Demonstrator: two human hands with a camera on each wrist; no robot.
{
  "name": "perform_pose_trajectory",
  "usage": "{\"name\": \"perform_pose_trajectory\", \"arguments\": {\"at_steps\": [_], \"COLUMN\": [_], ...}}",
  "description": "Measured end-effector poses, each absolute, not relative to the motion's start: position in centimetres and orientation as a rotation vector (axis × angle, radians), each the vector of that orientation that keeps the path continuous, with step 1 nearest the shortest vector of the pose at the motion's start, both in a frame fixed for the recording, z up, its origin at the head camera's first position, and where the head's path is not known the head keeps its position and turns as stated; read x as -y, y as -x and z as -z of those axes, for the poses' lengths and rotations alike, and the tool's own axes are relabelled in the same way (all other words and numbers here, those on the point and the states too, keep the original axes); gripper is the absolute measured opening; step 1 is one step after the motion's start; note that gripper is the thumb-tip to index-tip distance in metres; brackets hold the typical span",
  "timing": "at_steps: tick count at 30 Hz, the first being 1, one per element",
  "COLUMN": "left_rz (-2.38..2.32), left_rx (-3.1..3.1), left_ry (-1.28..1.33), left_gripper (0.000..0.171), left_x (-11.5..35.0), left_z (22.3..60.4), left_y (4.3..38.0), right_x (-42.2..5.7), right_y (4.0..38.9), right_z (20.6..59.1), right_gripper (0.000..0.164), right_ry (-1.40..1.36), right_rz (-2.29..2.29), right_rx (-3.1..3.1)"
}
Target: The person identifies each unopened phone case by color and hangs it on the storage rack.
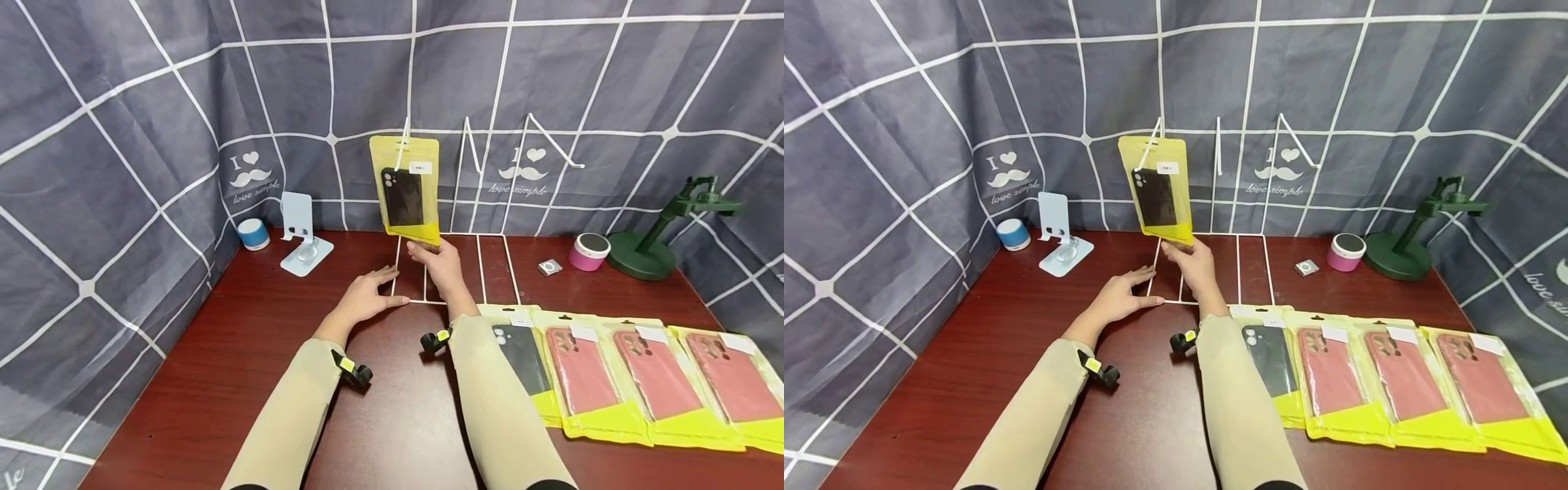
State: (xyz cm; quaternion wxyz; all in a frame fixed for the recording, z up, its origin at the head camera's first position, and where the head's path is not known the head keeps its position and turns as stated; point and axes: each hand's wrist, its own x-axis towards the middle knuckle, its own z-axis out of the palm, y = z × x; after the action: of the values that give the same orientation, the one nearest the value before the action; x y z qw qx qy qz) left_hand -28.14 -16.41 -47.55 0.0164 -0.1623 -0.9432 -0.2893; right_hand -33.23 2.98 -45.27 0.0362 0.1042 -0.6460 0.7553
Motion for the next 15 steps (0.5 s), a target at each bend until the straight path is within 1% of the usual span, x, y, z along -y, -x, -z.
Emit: {"name": "perform_pose_trajectory", "arguments": {"at_steps": [7,15], "left_rz": [0.892,0.897], "left_rx": [2.939,2.931], "left_ry": [0.515,0.520], "left_gripper": [0.083,0.081], "left_x": [16.6,16.3], "left_z": [47.4,47.5], "left_y": [28.2,28.0], "right_x": [-2.0,-1.5], "right_y": [30.8,27.5], "right_z": [45.7,45.7], "right_gripper": [0.029,0.027], "right_ry": [-0.204,-0.235], "right_rz": [-2.495,-2.444], "right_rx": [1.951,1.933]}}
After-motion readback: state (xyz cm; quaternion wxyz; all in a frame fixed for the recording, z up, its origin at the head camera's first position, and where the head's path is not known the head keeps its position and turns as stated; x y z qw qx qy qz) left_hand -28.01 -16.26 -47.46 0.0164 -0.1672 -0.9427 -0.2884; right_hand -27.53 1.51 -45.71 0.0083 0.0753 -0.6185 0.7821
